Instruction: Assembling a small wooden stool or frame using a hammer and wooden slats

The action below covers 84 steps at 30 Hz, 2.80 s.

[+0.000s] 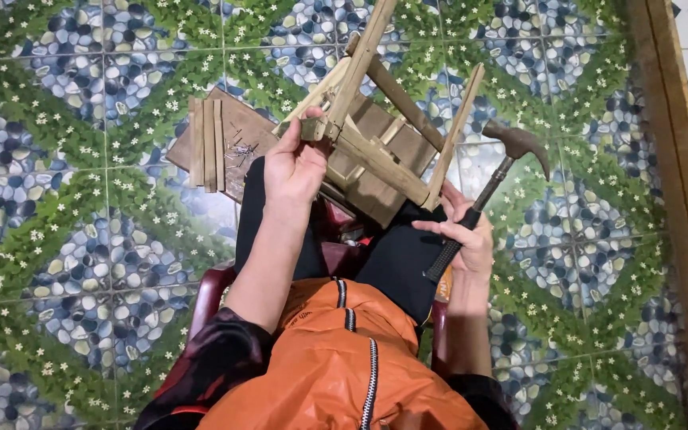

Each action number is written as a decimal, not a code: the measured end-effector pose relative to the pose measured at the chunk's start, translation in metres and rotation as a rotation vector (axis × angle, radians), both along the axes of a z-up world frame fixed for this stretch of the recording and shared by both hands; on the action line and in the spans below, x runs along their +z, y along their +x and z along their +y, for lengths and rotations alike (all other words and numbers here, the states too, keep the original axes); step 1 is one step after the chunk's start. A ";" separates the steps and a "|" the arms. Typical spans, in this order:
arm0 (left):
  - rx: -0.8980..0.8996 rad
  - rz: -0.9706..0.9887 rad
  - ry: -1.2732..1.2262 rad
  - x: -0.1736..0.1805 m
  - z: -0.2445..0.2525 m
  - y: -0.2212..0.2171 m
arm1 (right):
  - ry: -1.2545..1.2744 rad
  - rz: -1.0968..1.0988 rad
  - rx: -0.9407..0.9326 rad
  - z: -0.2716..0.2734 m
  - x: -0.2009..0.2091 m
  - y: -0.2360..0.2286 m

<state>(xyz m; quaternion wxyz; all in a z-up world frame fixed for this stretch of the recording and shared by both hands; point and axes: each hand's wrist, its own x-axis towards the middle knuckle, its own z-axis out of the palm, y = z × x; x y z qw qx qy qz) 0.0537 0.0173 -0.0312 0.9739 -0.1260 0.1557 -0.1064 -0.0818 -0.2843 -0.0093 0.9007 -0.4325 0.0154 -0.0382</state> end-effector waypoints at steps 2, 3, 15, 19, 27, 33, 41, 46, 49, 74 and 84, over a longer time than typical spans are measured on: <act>0.003 0.001 -0.007 0.016 -0.002 -0.004 | 0.038 -0.012 0.013 0.004 -0.001 0.004; 0.005 0.003 -0.014 0.024 -0.003 -0.006 | 0.075 -0.023 0.026 0.006 -0.002 0.005; 0.010 0.058 -0.099 0.011 0.003 0.006 | 0.078 0.024 -0.071 0.007 0.046 0.017; 0.026 0.090 -0.104 -0.016 0.003 0.013 | -0.044 0.032 -0.131 -0.020 0.023 0.019; 0.097 0.266 0.024 -0.055 0.013 0.025 | -0.060 0.084 -0.091 -0.015 0.020 0.026; 0.164 0.295 0.025 -0.064 0.014 0.032 | -0.041 0.141 -0.103 -0.010 -0.002 0.035; 0.168 0.305 0.047 -0.028 0.016 0.021 | -0.104 0.155 -0.091 0.014 0.021 0.036; 0.111 0.318 0.145 -0.118 0.023 0.036 | -0.231 0.149 -0.092 0.016 0.011 0.043; 0.126 0.336 0.158 -0.104 0.017 0.022 | -0.360 0.133 -0.090 0.021 0.013 0.043; -0.535 -0.949 1.987 -0.081 -0.111 -0.042 | -0.571 0.105 -0.093 0.019 0.041 0.040; -1.377 -0.971 2.321 -0.258 -0.119 -0.004 | -0.592 0.103 -0.102 0.011 0.030 0.043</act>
